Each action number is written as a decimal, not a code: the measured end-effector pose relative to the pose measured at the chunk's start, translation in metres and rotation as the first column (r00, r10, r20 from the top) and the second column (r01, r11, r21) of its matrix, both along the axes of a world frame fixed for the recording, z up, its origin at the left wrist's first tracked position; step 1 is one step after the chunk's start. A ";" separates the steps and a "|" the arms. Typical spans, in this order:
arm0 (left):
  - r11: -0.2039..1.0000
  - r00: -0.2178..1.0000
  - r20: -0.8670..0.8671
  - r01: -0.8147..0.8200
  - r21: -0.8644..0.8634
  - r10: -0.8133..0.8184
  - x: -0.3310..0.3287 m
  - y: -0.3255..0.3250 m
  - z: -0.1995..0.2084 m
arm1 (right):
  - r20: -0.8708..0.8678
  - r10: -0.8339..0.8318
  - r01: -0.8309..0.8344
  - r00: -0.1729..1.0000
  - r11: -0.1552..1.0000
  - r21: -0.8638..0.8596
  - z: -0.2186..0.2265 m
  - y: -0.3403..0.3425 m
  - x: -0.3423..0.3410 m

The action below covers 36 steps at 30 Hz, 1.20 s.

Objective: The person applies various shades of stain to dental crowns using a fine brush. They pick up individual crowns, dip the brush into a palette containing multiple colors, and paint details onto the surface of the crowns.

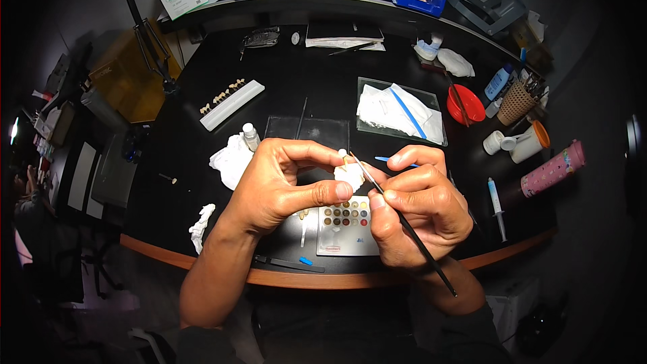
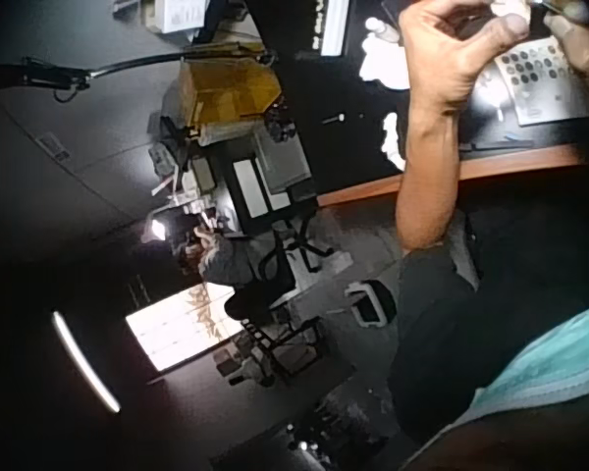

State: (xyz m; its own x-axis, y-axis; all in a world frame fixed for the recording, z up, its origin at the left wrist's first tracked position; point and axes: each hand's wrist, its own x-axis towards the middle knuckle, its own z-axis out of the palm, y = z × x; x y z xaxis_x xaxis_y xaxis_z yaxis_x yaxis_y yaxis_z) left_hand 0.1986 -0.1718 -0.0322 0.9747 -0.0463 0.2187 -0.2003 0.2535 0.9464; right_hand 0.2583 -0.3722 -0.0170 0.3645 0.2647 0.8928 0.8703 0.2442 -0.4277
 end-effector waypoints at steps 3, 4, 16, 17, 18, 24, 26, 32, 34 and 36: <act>0.995 0.998 0.026 -0.062 0.073 0.060 -0.001 -0.002 0.005 | -0.058 0.059 -0.058 0.997 0.998 0.020 -0.002 -0.003 -0.002; 0.985 0.993 0.053 -0.110 0.136 0.103 -0.001 -0.003 0.007 | -0.117 0.109 -0.103 0.987 0.993 0.051 -0.004 -0.004 -0.003; 0.825 0.886 0.411 -0.388 0.411 0.212 0.005 -0.003 0.003 | -0.276 0.259 -0.235 0.926 0.965 0.117 -0.007 -0.010 -0.002; 0.824 0.887 0.411 -0.388 0.412 0.212 0.005 -0.003 0.003 | -0.283 0.253 -0.228 0.925 0.966 0.120 -0.006 -0.010 -0.003; 0.817 0.887 0.409 -0.391 0.423 0.213 0.004 -0.003 0.003 | -0.284 0.253 -0.227 0.925 0.966 0.121 -0.006 -0.010 -0.003; 0.825 0.894 0.382 -0.390 0.409 0.233 0.005 -0.004 0.003 | -0.272 0.204 -0.190 0.940 0.979 0.078 -0.004 -0.010 -0.004; 0.824 0.891 0.383 -0.399 0.402 0.245 0.005 -0.004 0.003 | -0.262 0.217 -0.204 0.940 0.976 0.077 -0.005 -0.010 -0.003; 0.807 0.883 0.406 -0.410 0.425 0.235 0.005 -0.004 0.002 | -0.198 0.165 -0.166 0.966 0.986 0.012 -0.003 -0.011 -0.003; 0.802 0.881 0.414 -0.412 0.432 0.230 0.004 -0.003 0.002 | -0.187 0.163 -0.164 0.969 0.986 0.006 -0.003 -0.010 -0.003; 0.805 0.881 0.414 -0.411 0.428 0.230 0.005 -0.003 0.002 | -0.173 0.154 -0.157 0.973 0.988 -0.003 -0.003 -0.011 -0.003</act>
State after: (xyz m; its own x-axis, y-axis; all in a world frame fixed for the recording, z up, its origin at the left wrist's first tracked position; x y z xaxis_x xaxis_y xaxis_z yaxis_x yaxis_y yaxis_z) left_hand 0.2038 -0.1752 -0.0307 0.8262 0.0673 0.5594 -0.5028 -0.3599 0.7859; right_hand 0.2554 -0.3831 -0.0198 0.4657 0.3443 0.8152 0.7353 0.3621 -0.5729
